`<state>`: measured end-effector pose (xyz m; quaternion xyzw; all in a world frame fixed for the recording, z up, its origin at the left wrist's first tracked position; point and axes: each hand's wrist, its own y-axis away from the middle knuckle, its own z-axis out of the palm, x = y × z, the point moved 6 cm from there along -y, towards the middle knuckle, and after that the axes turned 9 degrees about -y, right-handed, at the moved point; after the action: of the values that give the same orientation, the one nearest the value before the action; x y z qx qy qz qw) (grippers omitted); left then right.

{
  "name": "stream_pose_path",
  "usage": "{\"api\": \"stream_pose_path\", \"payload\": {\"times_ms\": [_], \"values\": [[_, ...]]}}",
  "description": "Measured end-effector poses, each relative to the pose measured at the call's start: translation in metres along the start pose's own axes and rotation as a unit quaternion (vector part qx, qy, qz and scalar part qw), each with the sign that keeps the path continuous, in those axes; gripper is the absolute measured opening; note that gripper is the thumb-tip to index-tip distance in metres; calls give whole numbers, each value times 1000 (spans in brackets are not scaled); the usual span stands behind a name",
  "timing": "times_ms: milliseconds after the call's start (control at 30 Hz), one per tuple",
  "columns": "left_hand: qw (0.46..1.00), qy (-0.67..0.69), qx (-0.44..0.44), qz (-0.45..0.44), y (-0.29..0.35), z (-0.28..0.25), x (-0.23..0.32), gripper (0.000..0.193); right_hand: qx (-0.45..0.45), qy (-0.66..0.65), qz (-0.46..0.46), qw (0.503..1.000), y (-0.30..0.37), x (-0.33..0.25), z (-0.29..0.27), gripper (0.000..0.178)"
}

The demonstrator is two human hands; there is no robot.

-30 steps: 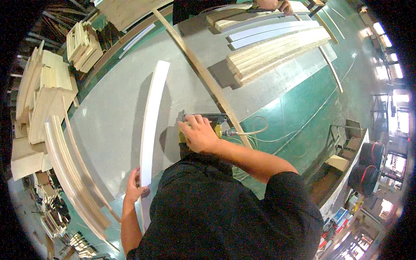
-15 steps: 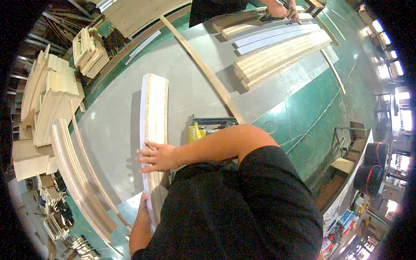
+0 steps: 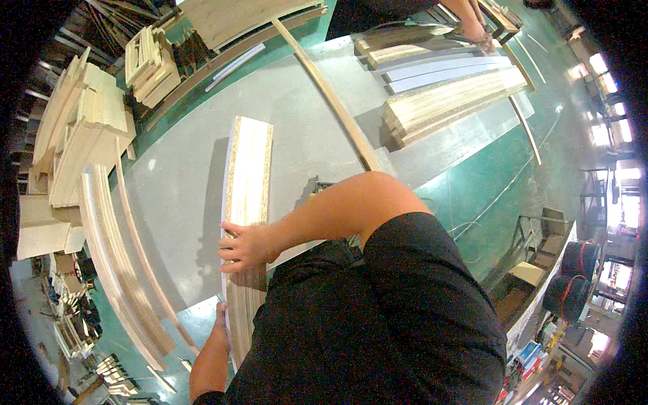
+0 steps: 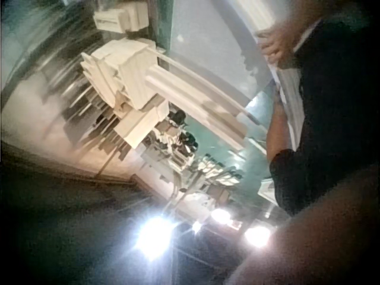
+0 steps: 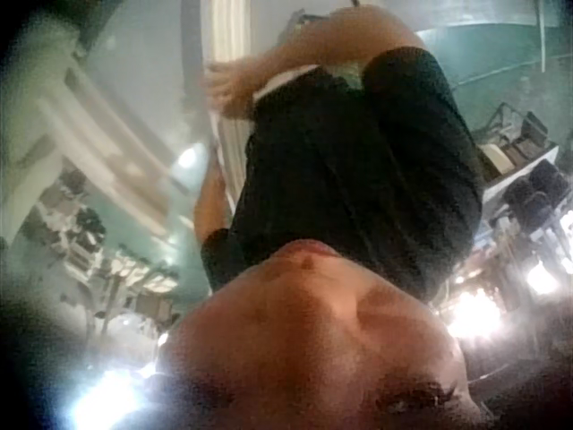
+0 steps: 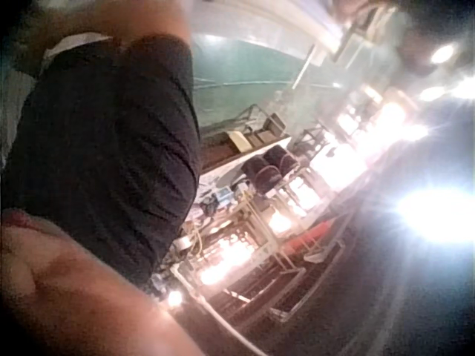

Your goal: The person assembles wooden frames by aligning multiple thin wooden strips on a workbench and securing them with a nail gun. The person repeatedly picks up strips, positions them, and drives nails into the wood to fasten the components together.

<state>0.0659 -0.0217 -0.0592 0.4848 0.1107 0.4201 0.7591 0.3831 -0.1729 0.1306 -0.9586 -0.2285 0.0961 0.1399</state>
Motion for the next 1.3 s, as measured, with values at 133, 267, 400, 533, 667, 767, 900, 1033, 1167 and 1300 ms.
{"api": "stream_pose_path", "payload": {"times_ms": [133, 267, 400, 533, 667, 767, 900, 1033, 1167, 1300], "values": [[977, -194, 55, -71, 26, 27, 38, 89, -123, -49, 0, 991, -15, 8, -11, 110], [897, -433, 91, -7, 60, 94, 77, 77, -211, -78, 17, 974, -11, 25, 1, 111], [762, -595, 209, 147, 51, 139, 73, 75, -253, -54, 32, 965, -16, 43, -6, 108], [636, -666, 308, 237, 50, 160, 84, 87, -283, -58, 58, 956, -4, 78, -12, 111], [548, -687, 347, 328, 64, 182, 61, 95, -309, -45, 87, 946, 23, 118, -8, 113], [496, -728, 392, 265, 72, 169, 30, 106, -333, -58, 114, 934, 37, 147, -10, 114], [471, -722, 479, 165, 82, 163, 4, 114, -312, -62, 163, 934, 63, 191, -1, 117], [470, -691, 534, 126, 84, 133, 4, 119, -287, -33, 201, 936, 76, 215, -5, 119], [453, -723, 492, 175, 91, 126, 30, 122, -302, -26, 222, 927, 74, 214, -9, 119], [478, -738, 419, 227, 76, 94, 30, 123, -285, -24, 227, 931, 72, 213, -9, 118]]}}
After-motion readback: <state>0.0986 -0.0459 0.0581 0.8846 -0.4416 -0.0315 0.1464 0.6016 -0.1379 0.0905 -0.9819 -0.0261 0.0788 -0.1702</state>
